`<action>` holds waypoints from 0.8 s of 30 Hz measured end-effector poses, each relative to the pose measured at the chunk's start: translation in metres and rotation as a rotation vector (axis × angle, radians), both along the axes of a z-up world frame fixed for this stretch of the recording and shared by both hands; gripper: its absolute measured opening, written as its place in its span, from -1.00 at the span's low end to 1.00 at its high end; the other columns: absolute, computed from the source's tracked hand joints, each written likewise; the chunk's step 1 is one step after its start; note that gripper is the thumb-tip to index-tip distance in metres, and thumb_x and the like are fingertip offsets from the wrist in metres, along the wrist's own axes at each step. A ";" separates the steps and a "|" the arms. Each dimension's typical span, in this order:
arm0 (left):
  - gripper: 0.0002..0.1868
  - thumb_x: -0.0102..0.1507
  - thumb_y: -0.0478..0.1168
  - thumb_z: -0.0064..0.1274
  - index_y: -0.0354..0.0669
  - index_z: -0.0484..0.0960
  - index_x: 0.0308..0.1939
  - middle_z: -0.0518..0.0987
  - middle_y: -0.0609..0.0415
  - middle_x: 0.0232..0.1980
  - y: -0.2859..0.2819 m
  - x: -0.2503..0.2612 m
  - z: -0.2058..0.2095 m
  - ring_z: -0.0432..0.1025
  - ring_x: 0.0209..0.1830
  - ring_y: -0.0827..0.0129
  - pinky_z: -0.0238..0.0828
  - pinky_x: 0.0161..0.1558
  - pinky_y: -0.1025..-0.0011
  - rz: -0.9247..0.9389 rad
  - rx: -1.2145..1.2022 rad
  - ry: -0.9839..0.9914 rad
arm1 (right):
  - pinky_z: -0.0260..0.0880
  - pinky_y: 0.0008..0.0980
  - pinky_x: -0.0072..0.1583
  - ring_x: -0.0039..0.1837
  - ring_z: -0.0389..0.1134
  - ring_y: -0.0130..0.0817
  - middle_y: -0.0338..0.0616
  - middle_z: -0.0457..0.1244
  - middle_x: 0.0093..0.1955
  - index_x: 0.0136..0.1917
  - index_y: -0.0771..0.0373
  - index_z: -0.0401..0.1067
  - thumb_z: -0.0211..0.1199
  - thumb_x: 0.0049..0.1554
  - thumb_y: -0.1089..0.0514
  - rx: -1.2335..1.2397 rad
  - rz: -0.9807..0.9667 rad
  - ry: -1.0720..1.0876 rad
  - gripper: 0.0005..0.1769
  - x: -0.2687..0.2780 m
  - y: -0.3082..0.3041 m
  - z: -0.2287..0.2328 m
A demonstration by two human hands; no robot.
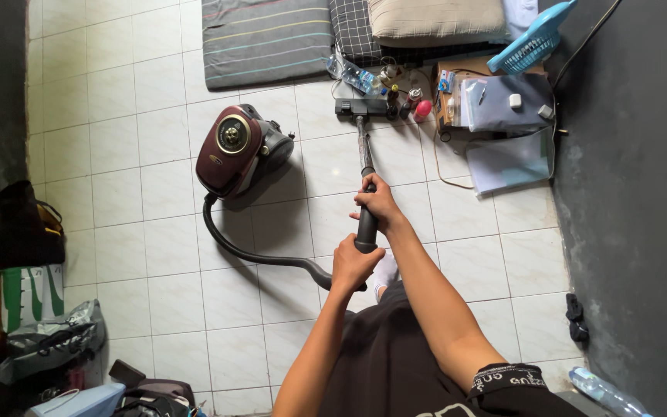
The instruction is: The person vacuums a tiled floor and a striped mat using a canister vacuum cleaner. The person moves the vacuum wand back and forth across the floor and mat, maneuvering around scattered items.
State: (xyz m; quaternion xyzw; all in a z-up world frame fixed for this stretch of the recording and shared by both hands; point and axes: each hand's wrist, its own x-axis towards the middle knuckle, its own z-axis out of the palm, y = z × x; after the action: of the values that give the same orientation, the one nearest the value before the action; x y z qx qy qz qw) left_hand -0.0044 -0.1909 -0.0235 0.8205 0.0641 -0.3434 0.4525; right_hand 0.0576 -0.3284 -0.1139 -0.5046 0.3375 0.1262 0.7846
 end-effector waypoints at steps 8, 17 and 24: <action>-0.63 -0.04 -0.06 0.20 -0.28 0.51 -0.34 0.60 -0.01 -0.53 0.038 -0.040 0.004 0.52 -0.60 0.33 0.50 -0.50 0.33 0.022 -0.052 0.032 | 0.61 0.04 -0.06 -0.16 0.26 -0.44 -0.25 0.15 -0.18 -0.09 0.09 0.18 0.19 -0.04 0.47 -0.001 0.006 -0.006 -0.63 -0.038 0.035 0.003; -0.61 -0.05 -0.05 0.23 -0.27 0.52 -0.35 0.60 0.00 -0.54 0.094 -0.096 -0.003 0.52 -0.62 0.37 0.50 -0.49 0.38 0.022 -0.081 0.050 | 0.58 -0.03 -0.08 -0.17 0.28 -0.41 -0.23 0.15 -0.20 -0.09 0.09 0.18 0.20 -0.09 0.47 -0.086 0.012 -0.014 -0.60 -0.093 0.087 -0.004; -0.57 -0.04 -0.02 0.28 -0.33 0.57 -0.33 0.62 -0.05 -0.50 0.121 -0.129 0.003 0.52 -0.60 0.35 0.46 -0.49 0.37 -0.053 -0.038 -0.068 | 0.59 -0.07 -0.08 -0.13 0.33 -0.40 -0.21 0.18 -0.19 -0.10 0.10 0.20 0.20 -0.08 0.46 -0.083 -0.035 -0.030 -0.63 -0.132 0.111 -0.010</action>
State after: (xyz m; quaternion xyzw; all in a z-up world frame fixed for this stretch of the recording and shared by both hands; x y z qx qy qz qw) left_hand -0.1333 -0.0701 -0.0204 0.8243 0.0205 -0.3281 0.4609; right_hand -0.0742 -0.2179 -0.1237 -0.5326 0.3394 0.0910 0.7699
